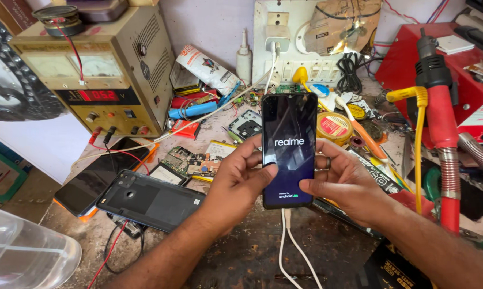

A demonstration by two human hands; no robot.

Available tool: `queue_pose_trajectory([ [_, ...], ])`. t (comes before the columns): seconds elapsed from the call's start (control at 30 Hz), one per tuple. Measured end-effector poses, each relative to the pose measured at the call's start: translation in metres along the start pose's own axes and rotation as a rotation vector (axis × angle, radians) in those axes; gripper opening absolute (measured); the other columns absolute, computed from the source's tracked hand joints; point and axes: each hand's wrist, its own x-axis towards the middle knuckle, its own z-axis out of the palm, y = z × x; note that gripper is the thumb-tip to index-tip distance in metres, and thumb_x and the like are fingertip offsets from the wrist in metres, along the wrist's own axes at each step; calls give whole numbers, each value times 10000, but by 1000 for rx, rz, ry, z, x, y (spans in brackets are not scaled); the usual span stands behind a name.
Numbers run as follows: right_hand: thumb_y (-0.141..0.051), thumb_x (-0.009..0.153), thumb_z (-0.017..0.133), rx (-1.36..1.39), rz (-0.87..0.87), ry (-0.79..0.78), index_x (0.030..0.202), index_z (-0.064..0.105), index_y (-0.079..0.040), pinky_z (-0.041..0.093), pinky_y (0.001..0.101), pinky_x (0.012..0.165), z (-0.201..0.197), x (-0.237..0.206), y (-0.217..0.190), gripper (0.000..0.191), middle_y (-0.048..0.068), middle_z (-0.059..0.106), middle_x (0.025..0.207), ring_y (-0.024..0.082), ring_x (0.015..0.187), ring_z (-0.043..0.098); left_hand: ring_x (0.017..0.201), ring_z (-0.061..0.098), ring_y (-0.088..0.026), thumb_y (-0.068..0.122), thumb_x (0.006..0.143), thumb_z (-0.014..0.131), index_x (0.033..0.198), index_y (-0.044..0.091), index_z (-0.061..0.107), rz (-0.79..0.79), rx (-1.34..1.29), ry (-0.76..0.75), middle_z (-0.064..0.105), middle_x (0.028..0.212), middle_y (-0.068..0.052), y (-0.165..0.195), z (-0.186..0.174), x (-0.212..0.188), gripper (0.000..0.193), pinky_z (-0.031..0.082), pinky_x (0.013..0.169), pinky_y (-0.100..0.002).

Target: The person disassembles a cracked smartphone, removes the screen and battery, and reconnects internal components. They then reassemble the device and power it on to verify functionality.

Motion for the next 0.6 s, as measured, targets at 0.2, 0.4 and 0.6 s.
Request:
queue_pose_trajectory([
  [0.2, 123, 840, 673, 1, -33, -9, 1412, 516, -22, 576, 338, 926, 2, -2, -2, 610, 120, 716, 1168, 150, 1025, 704, 1104, 671, -120, -58, 998, 543, 1451, 25, 486, 27, 5, -21, 692, 1271, -102, 2, -1, 2, 464, 572, 942, -282],
  [0.4, 115, 828, 670, -56, -29, 27, 1421, 512, -30, 590, 339, 901, -1, -2, -1, 631, 124, 722, 1162, 159, 985, 720, 1091, 669, -125, -79, 1005, 552, 1460, 22, 473, 59, 80, -76, 707, 1246, -124, 1, -6, 3, 473, 567, 941, -275],
  [0.6, 121, 829, 666, -73, -77, 25, 1406, 514, -16, 593, 338, 907, -2, -3, -2, 613, 124, 709, 1193, 154, 1021, 713, 1155, 639, -126, -69, 1026, 562, 1486, 23, 440, 87, 47, -140, 691, 1262, -115, -2, -12, 4, 485, 550, 994, -291],
])
